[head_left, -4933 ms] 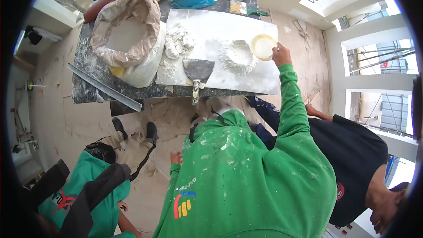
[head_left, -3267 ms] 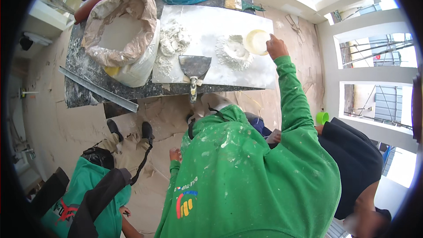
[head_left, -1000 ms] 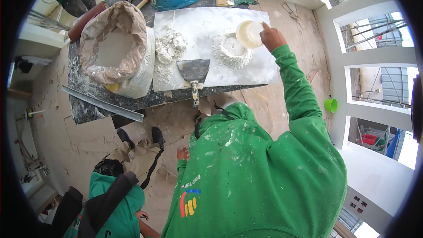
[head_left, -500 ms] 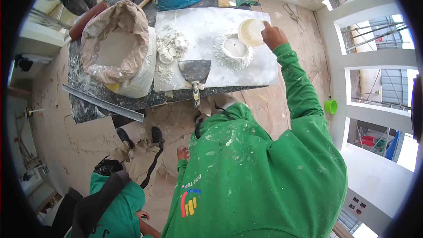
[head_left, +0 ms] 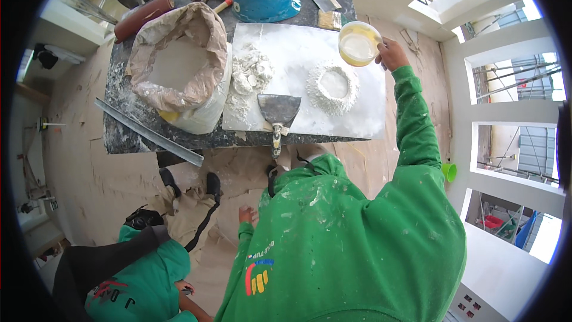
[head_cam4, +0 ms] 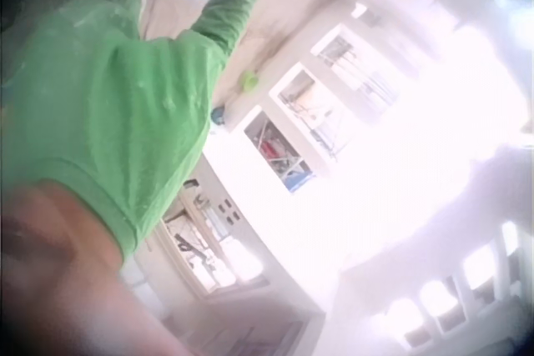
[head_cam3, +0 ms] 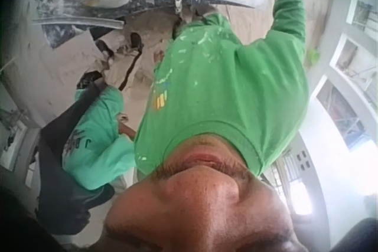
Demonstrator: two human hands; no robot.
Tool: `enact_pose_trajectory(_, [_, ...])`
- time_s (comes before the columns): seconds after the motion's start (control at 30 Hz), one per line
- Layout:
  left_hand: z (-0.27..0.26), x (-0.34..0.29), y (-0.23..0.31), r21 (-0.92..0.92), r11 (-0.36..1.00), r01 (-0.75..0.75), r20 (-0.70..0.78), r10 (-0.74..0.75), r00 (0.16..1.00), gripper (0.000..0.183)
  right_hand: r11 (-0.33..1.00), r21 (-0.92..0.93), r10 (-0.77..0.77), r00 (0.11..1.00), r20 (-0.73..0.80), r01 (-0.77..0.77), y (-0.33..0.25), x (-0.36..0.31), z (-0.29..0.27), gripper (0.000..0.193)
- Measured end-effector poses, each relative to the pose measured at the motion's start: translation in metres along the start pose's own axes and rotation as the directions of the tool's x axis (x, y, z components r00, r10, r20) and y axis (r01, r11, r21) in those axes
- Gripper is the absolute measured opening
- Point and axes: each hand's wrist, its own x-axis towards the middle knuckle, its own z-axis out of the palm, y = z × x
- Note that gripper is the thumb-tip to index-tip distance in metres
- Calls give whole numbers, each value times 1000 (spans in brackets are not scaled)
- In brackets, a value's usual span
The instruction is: The person mixes a white powder with water on a flat surface using a trowel and a smaller scraper. They pour water from a small container into a pile of powder and fold the mixture repeatedly to form a paste.
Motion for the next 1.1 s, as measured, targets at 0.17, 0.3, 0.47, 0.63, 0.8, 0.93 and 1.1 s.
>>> enact_pose_trajectory(0.17, [11,-9,-6,-138,990,-14,-57,6,998,42,988,146,-63,997,39,56,-7,72,28,30])
enact_pose_trajectory(0.3, [20,-22,-2,-146,989,-22,-77,11,997,40,945,326,-16,998,55,-3,4,147,68,30])
enact_pose_trajectory(0.47, [33,-38,-21,-143,989,-35,-119,17,993,33,928,373,19,1000,-10,-14,12,204,115,31])
enact_pose_trajectory(0.63, [33,-50,-56,639,738,-218,-54,325,944,27,869,491,62,998,-1,-54,36,250,149,30])
enact_pose_trajectory(0.8, [57,-30,-77,603,766,-225,-120,366,923,32,903,430,34,999,-35,-16,23,274,144,30])
enact_pose_trajectory(0.93, [70,-36,-90,620,735,-274,-197,484,853,39,936,351,0,996,-86,30,3,297,131,30])
enact_pose_trajectory(1.1, [84,-42,-78,458,864,-211,-307,376,874,47,917,397,51,997,-62,-23,12,362,134,29])
